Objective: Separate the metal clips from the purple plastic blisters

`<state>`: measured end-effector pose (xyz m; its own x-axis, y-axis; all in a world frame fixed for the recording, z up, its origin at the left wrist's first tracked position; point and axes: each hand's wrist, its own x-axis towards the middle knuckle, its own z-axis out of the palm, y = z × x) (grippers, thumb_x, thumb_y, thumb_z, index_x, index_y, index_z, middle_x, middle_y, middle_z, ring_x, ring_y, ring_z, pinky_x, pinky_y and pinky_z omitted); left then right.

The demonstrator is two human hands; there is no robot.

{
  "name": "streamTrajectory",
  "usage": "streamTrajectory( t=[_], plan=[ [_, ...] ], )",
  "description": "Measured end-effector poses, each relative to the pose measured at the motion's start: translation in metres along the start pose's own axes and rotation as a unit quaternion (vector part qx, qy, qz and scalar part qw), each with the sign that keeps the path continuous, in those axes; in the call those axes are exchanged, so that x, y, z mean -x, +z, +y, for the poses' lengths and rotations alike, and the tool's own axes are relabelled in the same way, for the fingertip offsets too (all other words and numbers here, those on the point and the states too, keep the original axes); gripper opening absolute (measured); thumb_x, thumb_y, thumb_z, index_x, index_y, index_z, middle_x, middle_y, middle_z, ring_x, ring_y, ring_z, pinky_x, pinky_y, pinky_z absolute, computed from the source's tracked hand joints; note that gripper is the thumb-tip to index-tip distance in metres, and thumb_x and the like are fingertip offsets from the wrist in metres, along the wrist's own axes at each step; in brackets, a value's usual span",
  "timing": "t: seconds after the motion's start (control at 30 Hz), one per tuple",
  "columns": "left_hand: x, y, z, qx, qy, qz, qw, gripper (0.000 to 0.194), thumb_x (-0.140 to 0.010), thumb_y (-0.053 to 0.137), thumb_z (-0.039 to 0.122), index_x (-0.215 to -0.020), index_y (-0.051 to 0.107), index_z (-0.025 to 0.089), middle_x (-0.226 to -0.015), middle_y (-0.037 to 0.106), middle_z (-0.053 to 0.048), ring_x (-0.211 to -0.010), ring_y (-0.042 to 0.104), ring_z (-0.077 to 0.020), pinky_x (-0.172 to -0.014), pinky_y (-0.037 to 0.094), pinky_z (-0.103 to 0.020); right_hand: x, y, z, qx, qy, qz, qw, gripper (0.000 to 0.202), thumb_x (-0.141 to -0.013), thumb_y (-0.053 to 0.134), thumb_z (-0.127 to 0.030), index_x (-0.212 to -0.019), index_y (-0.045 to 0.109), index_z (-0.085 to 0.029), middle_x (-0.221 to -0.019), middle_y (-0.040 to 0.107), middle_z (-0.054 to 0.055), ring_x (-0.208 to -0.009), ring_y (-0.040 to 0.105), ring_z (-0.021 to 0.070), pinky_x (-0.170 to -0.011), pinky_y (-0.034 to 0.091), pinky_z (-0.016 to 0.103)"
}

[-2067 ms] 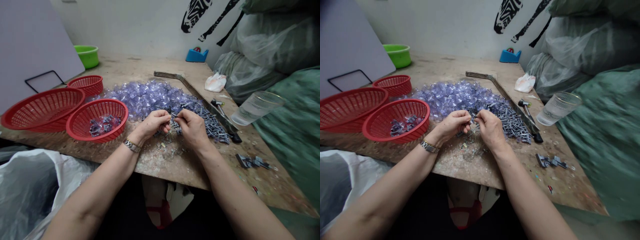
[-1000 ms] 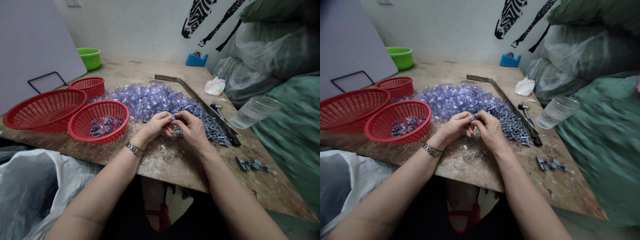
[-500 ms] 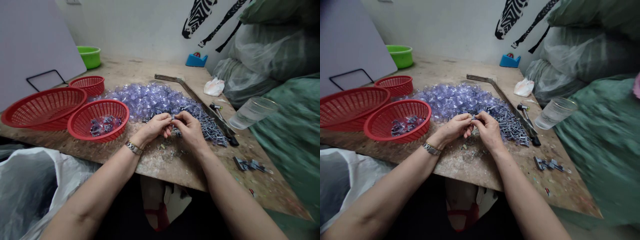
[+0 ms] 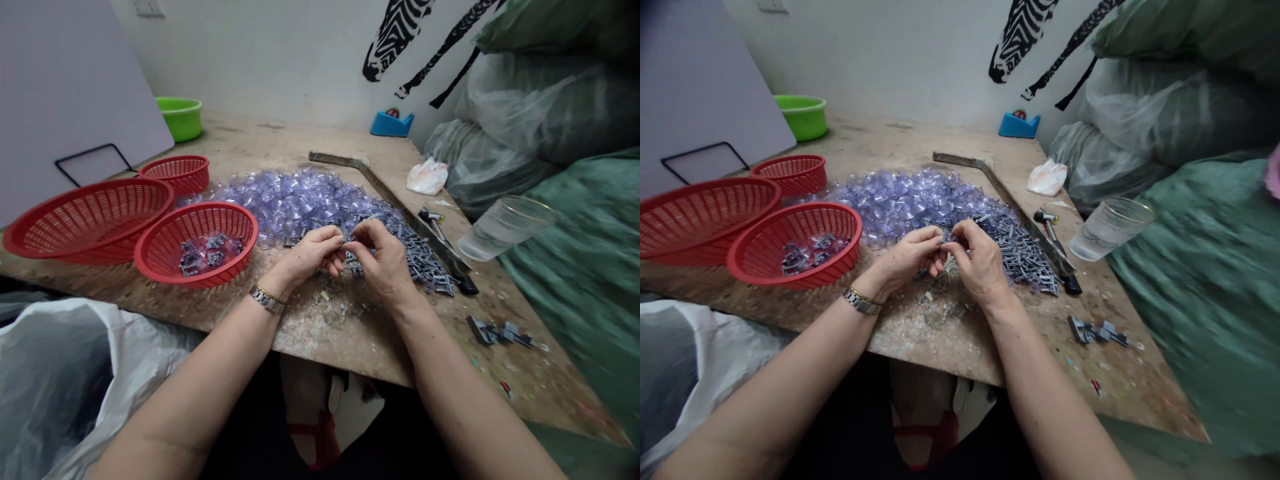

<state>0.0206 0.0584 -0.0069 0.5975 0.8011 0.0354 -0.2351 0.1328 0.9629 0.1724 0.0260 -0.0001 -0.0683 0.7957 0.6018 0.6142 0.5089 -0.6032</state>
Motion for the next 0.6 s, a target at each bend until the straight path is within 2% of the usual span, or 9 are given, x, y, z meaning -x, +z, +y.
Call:
streamTrajectory(
  t=[0.17, 0.37, 0.5, 0.6],
  plan=[
    [0.001, 0.0009, 0.0, -0.008, 0.006, -0.005, 1.0, 0.016, -0.09, 0.05, 0.026, -0.078, 0.046, 0.016, -0.055, 0.057, 0.004, -0.045, 0.055, -0.0051, -0.045, 0.043, -0.014, -0.0005, -0.0005, -0.0023, 0.028, -0.028, 0.009, 0.999, 0.008, -0.082, 0.055, -0.022, -0.077, 0.049, -0.022, -0.072, 0.052, -0.002, -0.066, 0.048, 0.0141, -0.065, 0.039, 0.027],
    [0.001, 0.0043, -0.0001, -0.048, 0.013, 0.029, 0.998, 0.02, -0.091, 0.05, 0.031, -0.079, 0.045, 0.017, -0.055, 0.055, 0.005, -0.046, 0.055, -0.0049, -0.047, 0.046, -0.014, -0.0007, 0.0026, 0.0006, 0.037, -0.03, 0.03, 0.998, 0.006, -0.081, 0.056, -0.022, -0.078, 0.05, -0.023, -0.073, 0.055, -0.001, -0.067, 0.052, 0.0156, -0.067, 0.043, 0.029],
    [0.0021, 0.0058, 0.0004, -0.067, 0.023, 0.048, 0.996, 0.019, -0.091, 0.051, 0.03, -0.078, 0.046, 0.016, -0.057, 0.053, 0.005, -0.048, 0.056, -0.0047, -0.049, 0.048, -0.014, -0.0006, 0.0036, 0.0042, 0.014, -0.015, 0.035, 0.999, 0.01, -0.08, 0.06, -0.026, -0.087, 0.054, -0.023, -0.079, 0.06, 0.0, -0.07, 0.055, 0.0161, -0.068, 0.045, 0.03],
    [0.0031, 0.0062, 0.003, -0.027, 0.029, 0.053, 0.998, 0.017, -0.09, 0.052, 0.027, -0.079, 0.046, 0.016, -0.061, 0.054, 0.005, -0.05, 0.058, -0.0048, -0.048, 0.048, -0.015, -0.0007, 0.0021, 0.0044, -0.016, -0.014, 0.05, 0.999, 0.02, -0.081, 0.061, -0.03, -0.099, 0.054, -0.024, -0.081, 0.062, -0.001, -0.069, 0.057, 0.0154, -0.069, 0.047, 0.03]
  ],
)
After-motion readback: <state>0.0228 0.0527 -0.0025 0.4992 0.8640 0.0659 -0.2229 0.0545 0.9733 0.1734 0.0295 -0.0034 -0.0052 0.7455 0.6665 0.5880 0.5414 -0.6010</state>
